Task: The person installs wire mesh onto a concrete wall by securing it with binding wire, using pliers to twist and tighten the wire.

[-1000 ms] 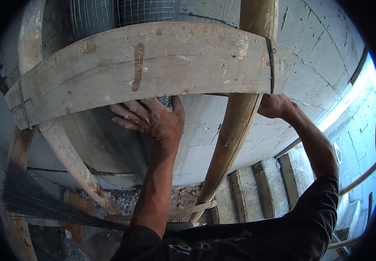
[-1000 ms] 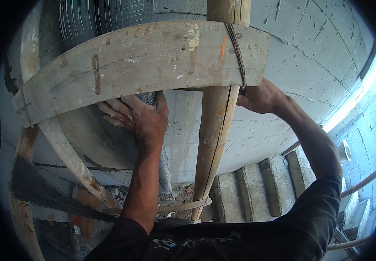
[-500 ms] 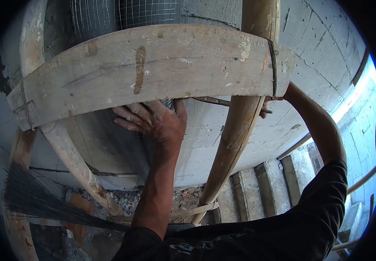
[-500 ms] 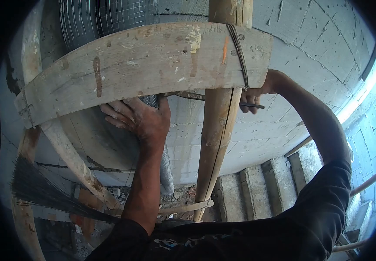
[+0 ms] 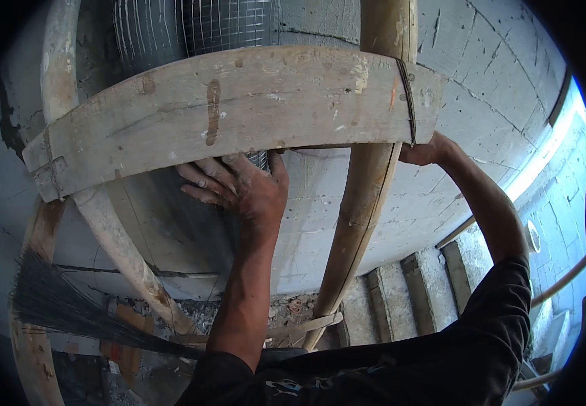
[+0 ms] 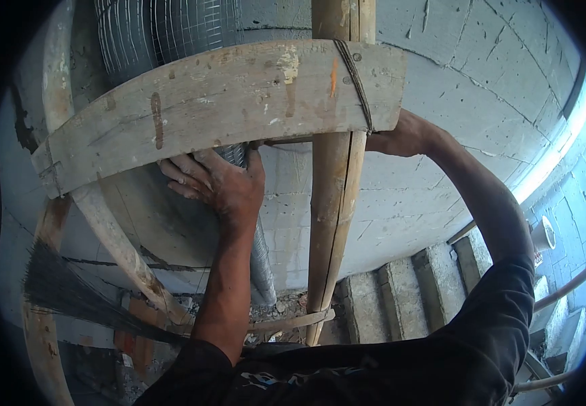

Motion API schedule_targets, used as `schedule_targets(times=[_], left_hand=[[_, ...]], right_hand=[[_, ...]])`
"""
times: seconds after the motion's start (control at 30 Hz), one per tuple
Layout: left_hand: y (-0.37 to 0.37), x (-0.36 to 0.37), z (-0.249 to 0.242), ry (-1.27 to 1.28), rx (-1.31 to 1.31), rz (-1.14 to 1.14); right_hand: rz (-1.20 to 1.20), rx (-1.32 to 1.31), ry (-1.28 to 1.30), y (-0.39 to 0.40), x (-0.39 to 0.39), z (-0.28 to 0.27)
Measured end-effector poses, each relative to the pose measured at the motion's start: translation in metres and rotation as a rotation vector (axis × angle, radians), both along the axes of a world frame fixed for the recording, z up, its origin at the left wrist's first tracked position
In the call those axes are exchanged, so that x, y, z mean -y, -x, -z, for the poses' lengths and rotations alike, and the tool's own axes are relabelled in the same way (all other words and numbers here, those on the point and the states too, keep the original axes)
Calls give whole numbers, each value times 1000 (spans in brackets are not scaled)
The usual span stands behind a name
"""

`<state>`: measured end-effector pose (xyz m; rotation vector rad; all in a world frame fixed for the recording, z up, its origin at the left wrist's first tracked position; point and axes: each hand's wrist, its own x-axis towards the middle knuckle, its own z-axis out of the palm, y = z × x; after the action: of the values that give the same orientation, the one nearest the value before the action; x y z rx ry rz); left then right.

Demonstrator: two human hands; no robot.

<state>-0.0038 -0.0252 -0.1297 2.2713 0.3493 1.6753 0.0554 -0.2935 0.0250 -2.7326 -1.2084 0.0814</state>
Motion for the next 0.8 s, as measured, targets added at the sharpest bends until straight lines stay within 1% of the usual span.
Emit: schedule_targets(times=[0.07,0.13,0.17,0.27,0.3,0.4,0.43,0.47,0.53,0.6,0.73,0.8], left_hand=[[3,0,-3,-3,-9,-1],[6,0,-4,13,-34,6],[5,0,-3,20,-49,10],[4,0,-2,-2,-22,-10],[5,0,-2,13,-46,-11],[6,-1,-5,34,-82,-19],[7,0,-5,26,-68,-31],[8,0,-6,15,-51,-39],[10,0,-7,6,-41,-29],[10,0,-8,8,-42,-19],[24,3,-15,56,-102,34],[48,-1,-15,66,-116,113]], right_hand=[[-131,-87,-154,-17,13,12],[121,-494,-236,-17,14,12],[102,-566,-269,-14,13,14],[178,-948,-301,-26,18,33],[126,-1028,-242,-39,23,48],[260,-836,-456,-9,25,77],[257,-882,-498,-8,34,90],[224,-901,-480,-8,49,107],[293,-930,-663,20,67,141],[379,-1049,-850,61,80,169],[463,-1135,-1180,134,108,242],[627,-977,-1296,172,103,261]])
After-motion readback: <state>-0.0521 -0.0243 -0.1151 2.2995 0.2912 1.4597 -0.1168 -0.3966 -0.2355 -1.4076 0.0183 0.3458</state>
